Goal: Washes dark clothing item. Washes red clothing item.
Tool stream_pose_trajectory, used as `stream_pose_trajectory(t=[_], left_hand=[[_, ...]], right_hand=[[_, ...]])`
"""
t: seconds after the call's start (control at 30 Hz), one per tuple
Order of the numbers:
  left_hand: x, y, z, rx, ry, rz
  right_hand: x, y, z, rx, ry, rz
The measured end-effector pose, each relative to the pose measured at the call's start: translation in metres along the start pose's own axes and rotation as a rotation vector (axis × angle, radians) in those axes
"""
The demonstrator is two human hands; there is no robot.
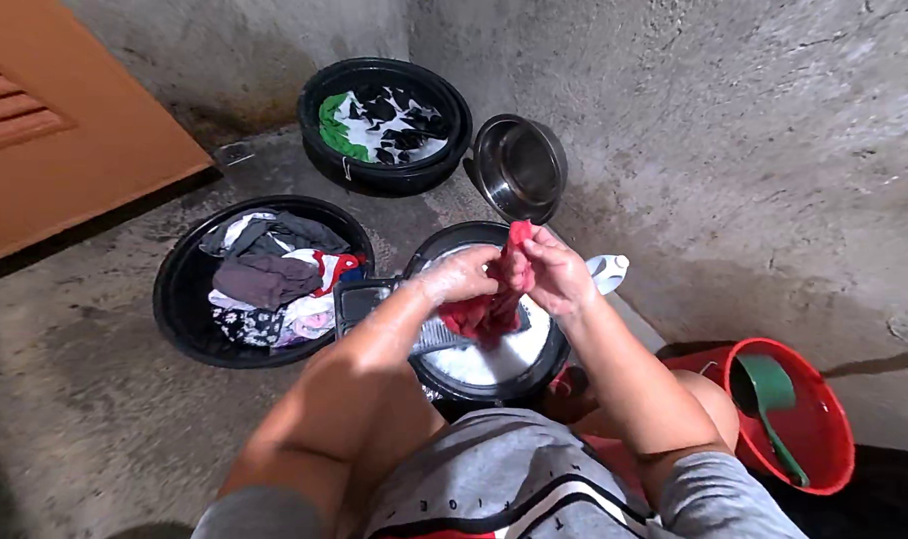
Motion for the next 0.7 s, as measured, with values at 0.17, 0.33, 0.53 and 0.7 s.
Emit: stream_pose_trajectory(t=[0.17,0.33,0.53,0.7], left_hand=[[-0.002,0.013,0.011,0.107,0.272,0.12],[0.004,0.012,-0.003,0.223,0.34,-0.026],[0.001,-0.023,-0.003,0.427,0.149,-0.288],[0.003,-0.044,-0.021,0.399,0.077,-0.47]], right_hand=[[-0.024,-0.032,0.033,-0.017,-0.143,-0.121],[-0.043,-0.094,0.039,-0.05,-0.244,-0.319],[-0.071,-0.156,0.014,-0.056,-0.238,-0.526],[-0.085,-0.167,-0.018,-0.021,-0.164,-0.552]])
Point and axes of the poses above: each hand's wrist, its own x-axis towards the middle knuckle, its own z-axis out of the palm, y = z × x, the point moved 5 cm from there along x, towards the middle knuckle, and after that the axes turned 1 degree about x, right-handed, at the moved point
